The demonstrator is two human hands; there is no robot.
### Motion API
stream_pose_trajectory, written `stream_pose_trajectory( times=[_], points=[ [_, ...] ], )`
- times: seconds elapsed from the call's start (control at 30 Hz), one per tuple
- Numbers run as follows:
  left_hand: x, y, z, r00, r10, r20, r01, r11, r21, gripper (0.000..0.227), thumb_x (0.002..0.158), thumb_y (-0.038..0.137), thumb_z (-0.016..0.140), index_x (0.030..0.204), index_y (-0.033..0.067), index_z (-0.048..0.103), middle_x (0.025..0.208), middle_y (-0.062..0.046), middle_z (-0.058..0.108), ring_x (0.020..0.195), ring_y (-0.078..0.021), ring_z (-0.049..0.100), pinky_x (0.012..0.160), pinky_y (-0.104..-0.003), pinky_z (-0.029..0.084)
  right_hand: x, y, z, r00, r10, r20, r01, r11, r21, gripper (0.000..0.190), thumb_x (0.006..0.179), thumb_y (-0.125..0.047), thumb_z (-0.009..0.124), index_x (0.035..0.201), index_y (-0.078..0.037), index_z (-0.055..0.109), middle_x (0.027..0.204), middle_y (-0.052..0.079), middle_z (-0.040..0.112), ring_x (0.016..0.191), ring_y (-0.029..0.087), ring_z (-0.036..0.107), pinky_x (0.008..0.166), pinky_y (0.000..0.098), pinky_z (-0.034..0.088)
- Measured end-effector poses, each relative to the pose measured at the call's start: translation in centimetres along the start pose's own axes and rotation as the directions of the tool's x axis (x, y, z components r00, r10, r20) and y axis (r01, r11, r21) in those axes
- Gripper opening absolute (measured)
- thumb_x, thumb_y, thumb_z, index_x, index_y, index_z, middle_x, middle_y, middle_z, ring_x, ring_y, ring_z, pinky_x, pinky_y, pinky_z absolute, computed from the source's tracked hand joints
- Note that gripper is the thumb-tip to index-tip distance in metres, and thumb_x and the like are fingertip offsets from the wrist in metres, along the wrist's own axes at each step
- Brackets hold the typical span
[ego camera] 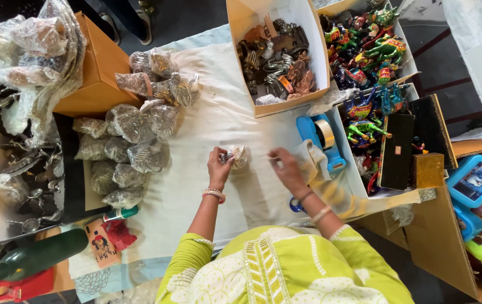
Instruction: The person wraps small decorative figurines in bubble wrap. They pick up a figurine from a box, place it on a sheet of bubble wrap, fold the wrap around it, and then place the wrapped item on a pile. The person repeats this process for multiple items.
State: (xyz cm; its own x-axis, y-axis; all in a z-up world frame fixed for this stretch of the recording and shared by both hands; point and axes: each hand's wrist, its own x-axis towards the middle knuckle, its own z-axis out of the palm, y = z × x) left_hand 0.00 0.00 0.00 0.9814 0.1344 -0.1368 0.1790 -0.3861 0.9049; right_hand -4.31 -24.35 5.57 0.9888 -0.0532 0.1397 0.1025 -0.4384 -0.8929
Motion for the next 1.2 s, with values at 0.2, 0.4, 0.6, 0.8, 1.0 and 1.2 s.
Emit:
stream_pose_trajectory(
  times=[0.2,0.4,0.6,0.8,1.0,1.2],
  points=[
    [0.4,-0.6,0.0,1.0,0.016,-0.003,-0.016,0.998,0.053,0.034,0.076,0.007,0.085,0.098,0.0055,0.059,0.094,-0.008,0.063,0.078,-0.0203,0.063,0.07,-0.036,0.054,-3.3,-0.9,-10.3,0.963,-0.156,-0.219,0.046,0.897,-0.439,0.016,0.089,-0.003,0.071,0.103,-0.006,0.064,0.104,0.011,0.063,0.107,0.033,0.058,0.095,0.0455,0.045],
    [0.5,-0.6,-0.1,0.995,0.097,-0.021,-0.094,0.986,0.14,0.033,0.077,0.011,0.086,0.095,0.004,0.059,0.092,-0.011,0.063,0.08,-0.0251,0.062,0.072,-0.04,0.052,-4.3,-0.9,-16.2,0.926,-0.115,-0.36,-0.125,0.805,-0.58,0.011,0.097,-0.008,0.067,0.107,-0.006,0.069,0.106,0.01,0.06,0.102,0.033,0.055,0.091,0.0459,0.045],
    [0.0,1.0,-0.6,0.998,0.057,0.009,-0.057,0.99,0.13,0.032,0.078,0.009,0.082,0.098,0.0035,0.058,0.095,-0.011,0.063,0.082,-0.0256,0.063,0.073,-0.04,0.052,-3.5,0.9,-15.4,0.957,-0.081,-0.277,-0.136,0.723,-0.678,0.011,0.094,-0.019,0.073,0.098,-0.01,0.074,0.1,0.009,0.058,0.099,0.032,0.053,0.09,0.0452,0.044],
    [-0.1,0.9,-0.4,0.996,0.086,-0.003,-0.085,0.989,0.122,0.032,0.078,0.008,0.082,0.098,0.0029,0.058,0.097,-0.01,0.064,0.084,-0.0252,0.063,0.075,-0.04,0.052,-3.4,1.9,-15.2,0.956,0.068,-0.286,-0.242,0.733,-0.636,0.016,0.086,-0.026,0.078,0.088,-0.011,0.075,0.103,0.008,0.058,0.103,0.032,0.051,0.09,0.0473,0.043],
    [-0.4,1.8,-0.5,1.0,0.013,0.004,-0.013,0.992,0.127,0.031,0.079,0.008,0.081,0.1,0.0033,0.058,0.098,-0.011,0.063,0.082,-0.0272,0.063,0.074,-0.041,0.052,-4.5,3.6,-15.6,0.96,0.009,-0.28,-0.166,0.822,-0.544,0.015,0.087,-0.024,0.077,0.089,-0.009,0.075,0.098,0.009,0.064,0.101,0.032,0.056,0.09,0.045,0.046],
    [-0.4,1.5,-0.5,0.998,0.069,-0.003,-0.068,0.989,0.131,0.032,0.08,0.008,0.082,0.1,0.0033,0.057,0.097,-0.011,0.063,0.085,-0.0263,0.063,0.075,-0.041,0.052,-4.8,2.4,-16.7,0.897,0.334,-0.289,-0.339,0.94,0.033,0.017,0.103,-0.019,0.063,0.102,-0.003,0.067,0.087,0.005,0.075,0.078,0.01,0.068,0.072,0.0272,0.052]
  ],
)
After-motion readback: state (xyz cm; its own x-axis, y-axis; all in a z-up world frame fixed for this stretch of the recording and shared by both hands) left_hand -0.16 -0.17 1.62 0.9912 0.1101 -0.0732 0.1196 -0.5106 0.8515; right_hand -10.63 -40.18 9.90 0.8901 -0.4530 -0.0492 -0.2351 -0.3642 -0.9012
